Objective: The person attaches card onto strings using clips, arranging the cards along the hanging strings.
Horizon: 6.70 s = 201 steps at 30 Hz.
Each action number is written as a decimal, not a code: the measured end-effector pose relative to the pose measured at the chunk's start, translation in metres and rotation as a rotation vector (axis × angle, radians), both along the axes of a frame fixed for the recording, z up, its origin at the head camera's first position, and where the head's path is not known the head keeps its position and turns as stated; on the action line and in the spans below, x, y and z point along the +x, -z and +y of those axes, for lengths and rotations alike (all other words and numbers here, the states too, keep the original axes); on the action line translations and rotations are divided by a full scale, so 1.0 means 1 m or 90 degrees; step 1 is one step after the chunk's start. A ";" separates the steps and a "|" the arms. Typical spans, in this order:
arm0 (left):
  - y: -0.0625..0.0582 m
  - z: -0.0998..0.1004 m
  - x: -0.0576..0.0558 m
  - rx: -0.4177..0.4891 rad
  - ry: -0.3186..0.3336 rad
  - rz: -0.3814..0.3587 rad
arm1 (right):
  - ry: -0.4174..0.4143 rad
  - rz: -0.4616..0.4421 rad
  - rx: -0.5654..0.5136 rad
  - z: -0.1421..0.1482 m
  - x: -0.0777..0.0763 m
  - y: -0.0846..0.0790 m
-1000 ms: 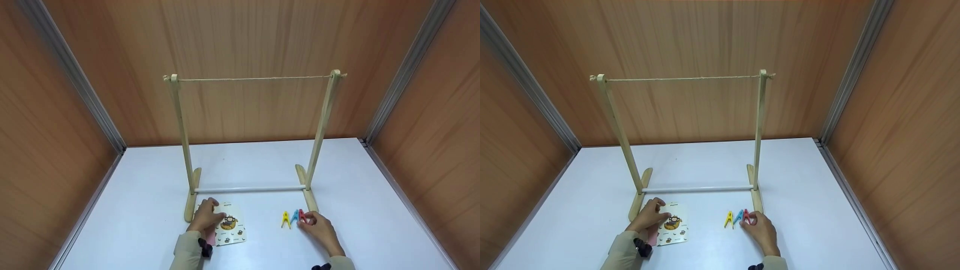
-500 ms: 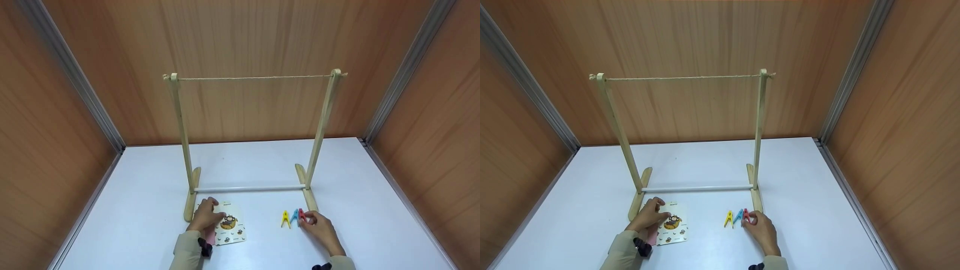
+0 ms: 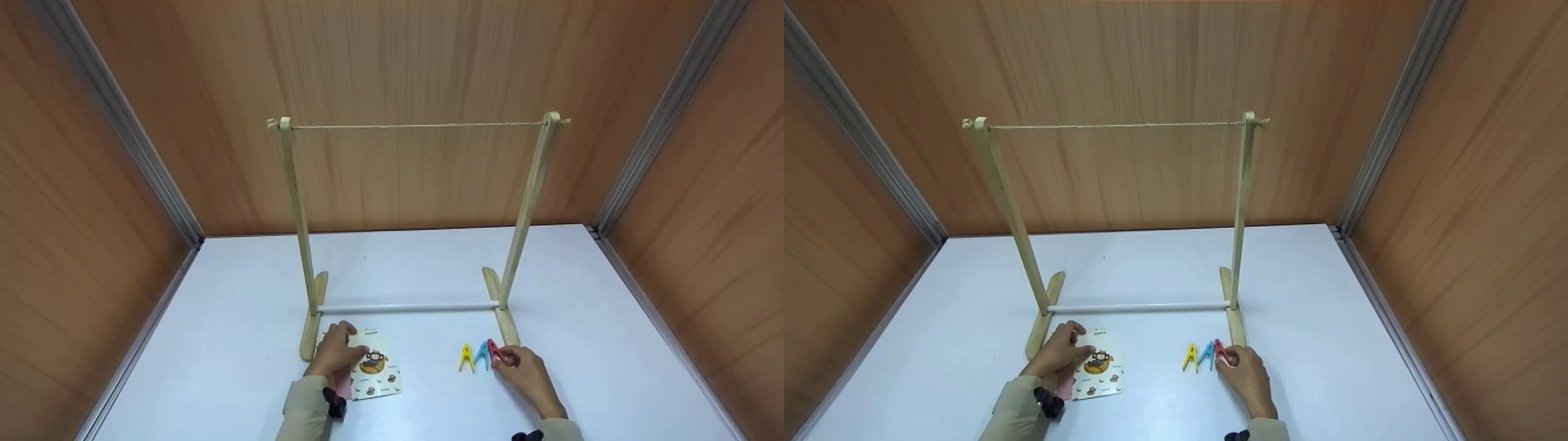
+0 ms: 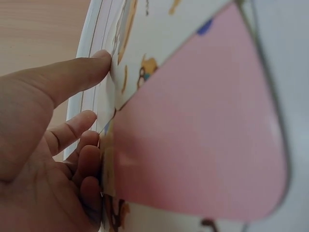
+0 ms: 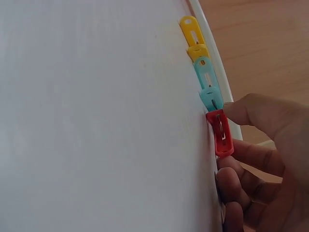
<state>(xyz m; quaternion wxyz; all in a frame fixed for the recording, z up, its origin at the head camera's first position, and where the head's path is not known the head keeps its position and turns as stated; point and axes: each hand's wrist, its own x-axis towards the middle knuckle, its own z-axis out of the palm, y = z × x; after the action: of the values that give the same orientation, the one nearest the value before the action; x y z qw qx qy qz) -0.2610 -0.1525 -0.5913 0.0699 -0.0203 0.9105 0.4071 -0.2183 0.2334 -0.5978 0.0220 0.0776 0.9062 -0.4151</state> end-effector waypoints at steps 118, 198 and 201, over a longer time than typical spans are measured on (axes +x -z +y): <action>0.004 0.007 0.000 0.179 -0.084 0.054 | 0.063 0.062 -0.008 -0.008 0.008 0.003; -0.028 0.022 -0.011 0.334 -0.076 0.009 | 0.127 0.044 -0.294 -0.010 -0.010 -0.040; -0.034 0.028 -0.015 0.341 -0.075 0.017 | 0.107 0.064 -0.299 -0.011 -0.012 -0.045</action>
<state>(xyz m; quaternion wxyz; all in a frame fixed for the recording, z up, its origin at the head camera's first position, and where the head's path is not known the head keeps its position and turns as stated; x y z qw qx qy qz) -0.2763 -0.1241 -0.5568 0.0373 -0.0484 0.7684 0.6371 -0.2301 0.2223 -0.5531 -0.0404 0.1243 0.7752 -0.6180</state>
